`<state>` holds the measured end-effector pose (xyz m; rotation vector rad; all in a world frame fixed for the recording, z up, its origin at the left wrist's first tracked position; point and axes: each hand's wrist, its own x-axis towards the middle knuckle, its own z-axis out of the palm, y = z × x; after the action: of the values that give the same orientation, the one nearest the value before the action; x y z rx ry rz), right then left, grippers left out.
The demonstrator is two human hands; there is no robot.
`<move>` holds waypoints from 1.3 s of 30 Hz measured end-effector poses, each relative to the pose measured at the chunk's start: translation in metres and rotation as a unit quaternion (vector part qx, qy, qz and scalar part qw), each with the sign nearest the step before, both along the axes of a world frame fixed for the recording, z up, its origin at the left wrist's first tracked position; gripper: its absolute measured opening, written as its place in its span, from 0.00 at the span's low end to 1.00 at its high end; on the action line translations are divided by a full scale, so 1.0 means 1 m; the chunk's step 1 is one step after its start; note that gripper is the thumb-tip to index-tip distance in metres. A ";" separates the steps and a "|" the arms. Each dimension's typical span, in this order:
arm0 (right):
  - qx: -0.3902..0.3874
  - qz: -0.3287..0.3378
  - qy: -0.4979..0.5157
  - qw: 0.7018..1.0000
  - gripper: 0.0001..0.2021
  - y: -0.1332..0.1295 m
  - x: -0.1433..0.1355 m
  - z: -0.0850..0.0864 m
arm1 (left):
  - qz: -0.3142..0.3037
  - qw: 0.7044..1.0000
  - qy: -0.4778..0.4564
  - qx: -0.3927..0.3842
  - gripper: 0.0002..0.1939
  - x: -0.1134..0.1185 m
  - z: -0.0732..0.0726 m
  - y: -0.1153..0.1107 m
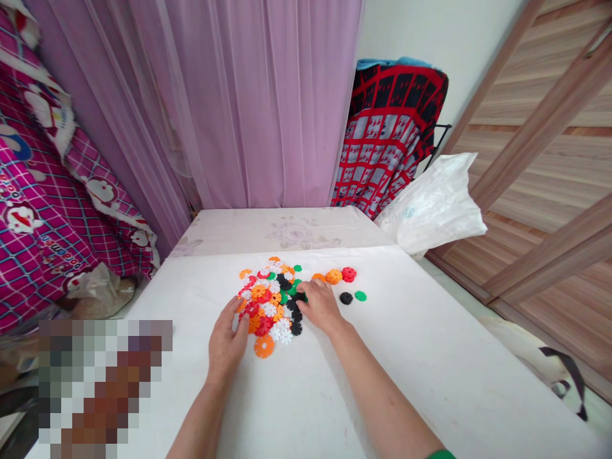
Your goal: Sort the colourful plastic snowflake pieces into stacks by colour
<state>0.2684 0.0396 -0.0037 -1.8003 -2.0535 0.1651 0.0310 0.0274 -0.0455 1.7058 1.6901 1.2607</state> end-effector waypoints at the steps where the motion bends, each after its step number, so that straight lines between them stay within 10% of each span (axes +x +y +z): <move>1: 0.011 -0.003 0.008 1.000 0.11 -0.001 0.000 -0.002 | 0.001 1.000 -0.002 0.002 0.22 0.000 0.000 0.000; 9: 0.106 -0.143 0.081 0.981 0.13 -0.026 0.064 -0.007 | -0.003 1.000 -0.007 0.000 0.21 -0.002 -0.008 0.004; 15: 0.040 -0.211 0.070 0.974 0.16 -0.039 0.110 -0.004 | 0.004 1.000 -0.011 -0.001 0.21 -0.002 -0.007 0.003; 39: 0.064 -0.145 0.055 0.986 0.10 -0.034 0.066 0.007 | 0.003 1.000 0.001 -0.002 0.21 -0.001 -0.001 0.001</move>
<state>0.3346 0.0051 0.0032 -1.9380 -1.6656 0.0461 0.0297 0.0279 -0.0468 1.7008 1.6992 1.2573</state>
